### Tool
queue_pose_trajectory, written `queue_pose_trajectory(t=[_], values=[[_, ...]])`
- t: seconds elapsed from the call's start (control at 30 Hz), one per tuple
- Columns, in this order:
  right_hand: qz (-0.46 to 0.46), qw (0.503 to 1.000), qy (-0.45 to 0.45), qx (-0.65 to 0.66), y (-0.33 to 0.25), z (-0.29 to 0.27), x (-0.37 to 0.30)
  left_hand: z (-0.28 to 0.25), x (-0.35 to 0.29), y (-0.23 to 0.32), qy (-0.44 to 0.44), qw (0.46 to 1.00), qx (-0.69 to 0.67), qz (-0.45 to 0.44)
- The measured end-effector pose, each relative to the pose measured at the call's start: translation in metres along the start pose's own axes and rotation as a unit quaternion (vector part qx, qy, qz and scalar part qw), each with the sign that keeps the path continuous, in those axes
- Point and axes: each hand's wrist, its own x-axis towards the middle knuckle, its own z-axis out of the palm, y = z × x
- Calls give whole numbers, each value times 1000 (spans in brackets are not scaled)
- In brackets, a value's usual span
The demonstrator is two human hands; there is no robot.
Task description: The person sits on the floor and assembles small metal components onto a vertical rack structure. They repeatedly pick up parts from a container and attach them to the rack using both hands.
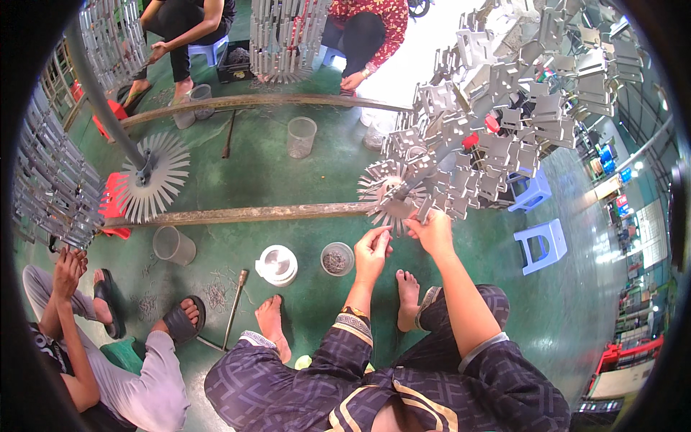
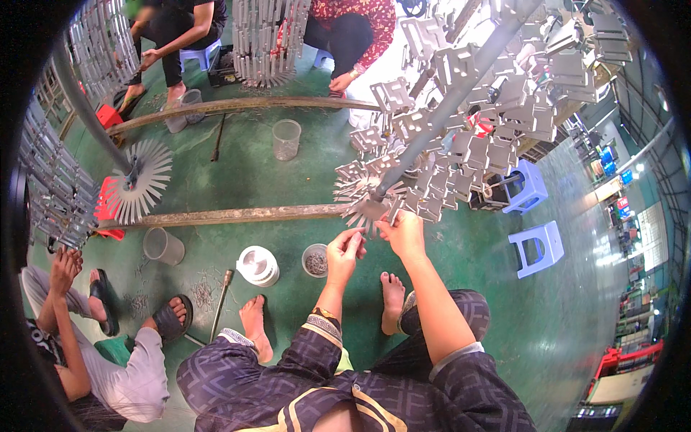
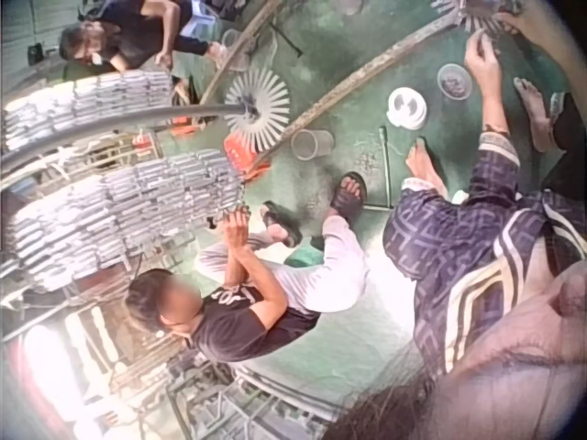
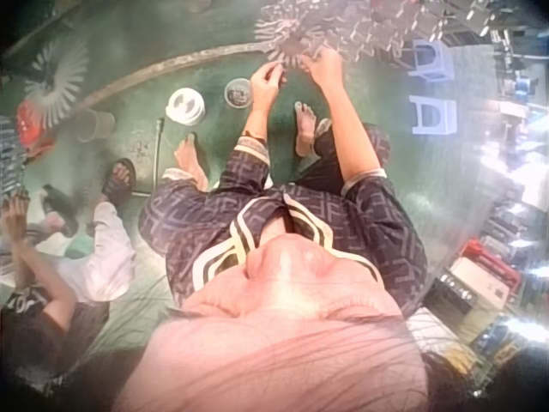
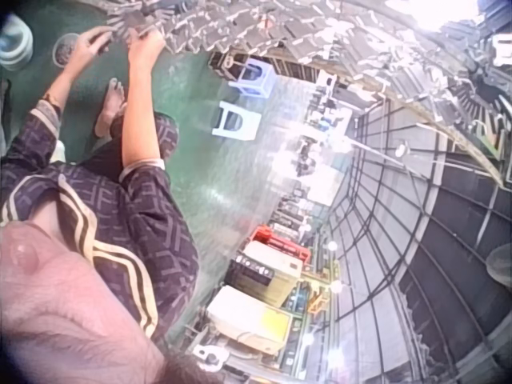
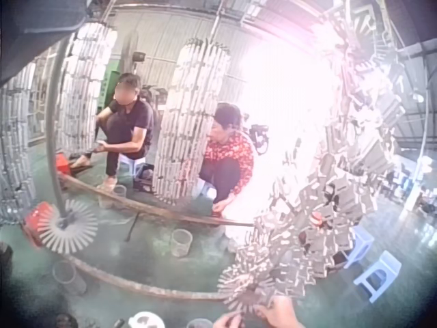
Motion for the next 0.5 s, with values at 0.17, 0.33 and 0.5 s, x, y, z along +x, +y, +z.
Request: queue_pose_trajectory(t=[0.17,0.33,0.5], values=[[-6,1000,-3,9,2,2,1,5,7,4,-52,995,83,28],[-20,998,17,62,11,12,1,8,10,9,-42,984,169,44],[-2,997,30,77,12,15,2,11,17,-4,-18,968,213,130]])
